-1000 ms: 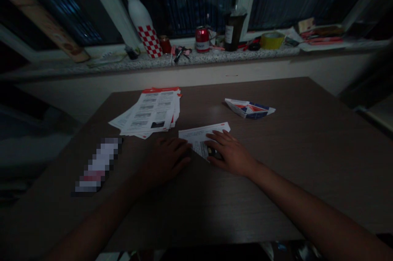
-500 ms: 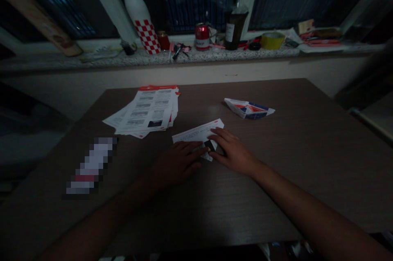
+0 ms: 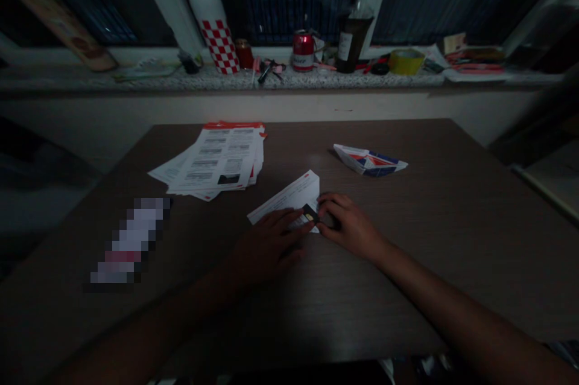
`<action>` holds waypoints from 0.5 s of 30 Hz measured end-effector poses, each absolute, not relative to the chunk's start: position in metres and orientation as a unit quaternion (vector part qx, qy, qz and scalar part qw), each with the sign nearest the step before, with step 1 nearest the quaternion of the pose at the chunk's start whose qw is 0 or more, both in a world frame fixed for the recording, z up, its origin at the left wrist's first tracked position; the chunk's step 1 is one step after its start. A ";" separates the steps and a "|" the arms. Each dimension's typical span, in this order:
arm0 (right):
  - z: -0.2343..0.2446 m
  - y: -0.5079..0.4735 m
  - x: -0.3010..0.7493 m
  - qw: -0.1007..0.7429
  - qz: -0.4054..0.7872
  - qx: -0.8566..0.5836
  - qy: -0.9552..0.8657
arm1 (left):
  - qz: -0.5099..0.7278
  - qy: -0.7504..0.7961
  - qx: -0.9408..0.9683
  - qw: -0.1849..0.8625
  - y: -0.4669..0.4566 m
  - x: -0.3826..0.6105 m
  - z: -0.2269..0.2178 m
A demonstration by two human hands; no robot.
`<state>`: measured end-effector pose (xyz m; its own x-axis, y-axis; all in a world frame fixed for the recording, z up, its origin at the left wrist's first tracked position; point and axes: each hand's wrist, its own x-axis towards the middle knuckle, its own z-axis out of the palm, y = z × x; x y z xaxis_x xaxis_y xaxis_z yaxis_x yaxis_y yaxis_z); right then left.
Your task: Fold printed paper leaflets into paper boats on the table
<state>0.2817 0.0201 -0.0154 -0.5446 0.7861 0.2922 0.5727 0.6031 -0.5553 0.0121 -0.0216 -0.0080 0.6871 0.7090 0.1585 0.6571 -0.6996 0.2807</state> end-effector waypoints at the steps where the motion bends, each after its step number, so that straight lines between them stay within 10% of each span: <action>1: -0.017 0.022 0.282 0.267 0.203 -0.396 -0.855 | 0.131 0.375 0.912 0.108 -0.022 0.012 -0.009; 15: -0.023 0.116 0.276 0.298 0.132 -0.466 -0.823 | 0.129 0.383 0.903 0.146 -0.022 0.011 -0.009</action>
